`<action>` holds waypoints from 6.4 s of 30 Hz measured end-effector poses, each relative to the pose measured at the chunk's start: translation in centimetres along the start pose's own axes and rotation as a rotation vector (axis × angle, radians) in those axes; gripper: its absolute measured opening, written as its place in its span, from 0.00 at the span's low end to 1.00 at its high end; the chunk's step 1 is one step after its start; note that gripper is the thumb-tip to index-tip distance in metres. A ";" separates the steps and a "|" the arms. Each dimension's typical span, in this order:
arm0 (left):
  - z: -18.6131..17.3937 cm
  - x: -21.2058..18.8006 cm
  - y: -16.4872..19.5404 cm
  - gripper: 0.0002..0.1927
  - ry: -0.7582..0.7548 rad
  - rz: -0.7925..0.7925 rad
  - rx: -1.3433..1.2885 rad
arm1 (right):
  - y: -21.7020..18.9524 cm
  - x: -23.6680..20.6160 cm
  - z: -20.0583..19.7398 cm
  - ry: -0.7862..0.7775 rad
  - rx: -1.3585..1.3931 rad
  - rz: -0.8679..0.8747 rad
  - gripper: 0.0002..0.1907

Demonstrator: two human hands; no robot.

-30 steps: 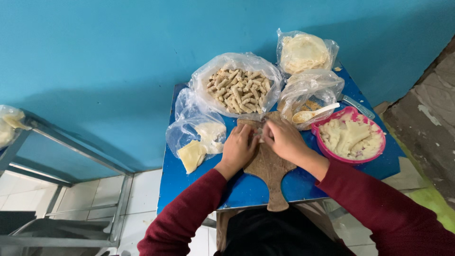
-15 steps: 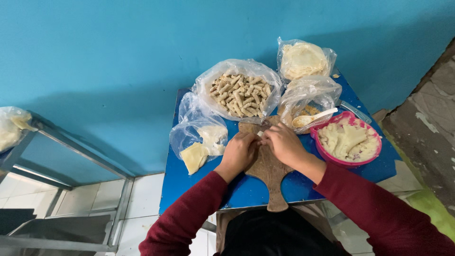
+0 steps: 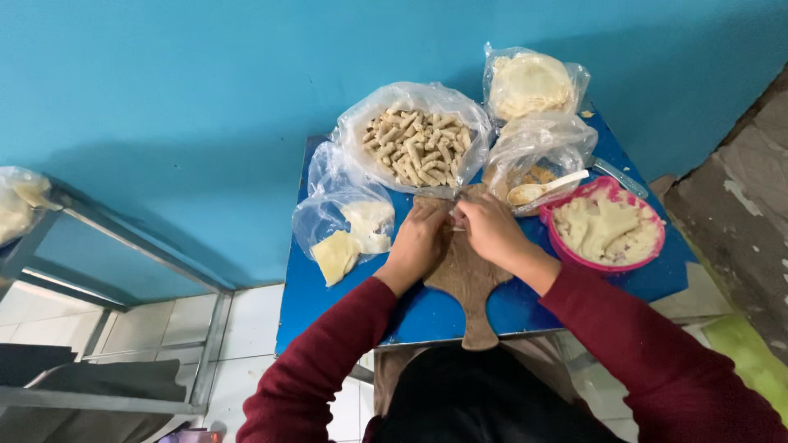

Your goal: The person lays thin dough sheets on a wooden board, spoons brown powder filling from a plastic bag onto a sheet, folds and rolls the sheet by hand, and places the finished roll into a pink bowl, repeating the cycle with more sheets.

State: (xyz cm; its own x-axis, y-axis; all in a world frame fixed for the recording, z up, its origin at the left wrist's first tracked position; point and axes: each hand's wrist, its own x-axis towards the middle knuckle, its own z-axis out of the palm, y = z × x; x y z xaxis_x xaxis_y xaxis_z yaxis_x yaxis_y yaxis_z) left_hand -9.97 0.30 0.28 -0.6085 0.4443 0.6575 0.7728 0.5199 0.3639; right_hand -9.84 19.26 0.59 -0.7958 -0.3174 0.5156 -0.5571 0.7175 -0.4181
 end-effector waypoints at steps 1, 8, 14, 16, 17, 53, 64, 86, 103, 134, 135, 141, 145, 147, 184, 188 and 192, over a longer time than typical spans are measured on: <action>-0.1 0.0 -0.1 0.06 -0.011 0.004 -0.009 | 0.1 0.1 0.0 0.020 -0.048 -0.040 0.03; -0.1 0.0 -0.7 0.05 -0.038 -0.032 -0.037 | 0.5 0.0 0.5 0.034 -0.038 -0.045 0.02; 0.3 0.6 -1.5 0.03 0.011 0.030 0.023 | 1.1 0.5 0.8 0.037 0.046 0.042 0.03; 0.2 0.7 -1.7 0.04 -0.024 0.000 0.021 | 1.2 0.4 0.7 0.022 0.090 0.060 0.06; 0.1 0.6 -1.8 0.04 -0.043 -0.020 0.012 | 1.2 0.4 0.7 0.016 0.078 0.040 0.04; -12.7 1.4 -5.7 0.24 -0.121 -0.097 0.249 | -0.2 4.3 0.5 -0.479 0.012 -0.095 0.11; -15.0 -3.2 -6.4 0.16 -0.439 -0.562 0.355 | 0.1 6.9 -1.6 0.029 0.077 0.162 0.32; -15.4 -5.4 -4.2 0.22 -0.365 -0.603 0.001 | 8.6 5.1 -9.1 -0.487 -0.679 0.156 0.17; -14.4 -3.9 1.5 0.23 -0.143 -0.694 -0.525 | 8.3 5.2 -8.1 -0.532 -0.587 0.303 0.08; -0.2 -1.1 -1.4 0.24 0.092 -0.930 -1.540 | 0.4 8.8 -6.2 -0.068 0.223 0.243 0.23; 0.0 -1.1 -1.6 0.25 0.098 -0.897 -1.570 | -0.6 7.7 -5.8 -0.076 0.223 0.161 0.20; 0.7 -1.2 -2.2 0.26 0.023 -0.827 -1.592 | -3.4 3.5 -3.9 -0.170 0.053 -0.241 0.29; 0.6 -1.4 -2.3 0.34 0.072 -0.881 -1.588 | -2.3 3.6 -3.5 -0.292 0.373 0.039 0.23; 0.4 -1.6 -2.5 0.35 0.077 -0.840 -1.628 | -1.8 3.5 -3.5 -0.339 0.485 0.199 0.23; -6.8 -3.0 -0.7 0.15 -0.188 -0.205 0.390 | 1.3 2.6 -3.4 -0.547 0.674 0.343 0.13; -2.3 0.3 -1.0 0.16 -0.260 0.047 0.362 | 1.9 2.8 -5.3 -0.179 0.881 0.441 0.11; -1.0 1.3 -1.4 0.17 -0.201 0.128 0.371 | 2.2 2.9 -5.8 -0.008 0.989 0.416 0.12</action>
State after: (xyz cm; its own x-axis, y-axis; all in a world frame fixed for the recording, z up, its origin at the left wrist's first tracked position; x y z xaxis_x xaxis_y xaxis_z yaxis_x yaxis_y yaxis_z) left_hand -11.67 -0.55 1.28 -0.5632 0.6366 0.5268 0.7497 0.6618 0.0017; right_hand -11.97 23.51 5.46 -0.9668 -0.1706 0.1900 -0.1843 -0.0490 -0.9817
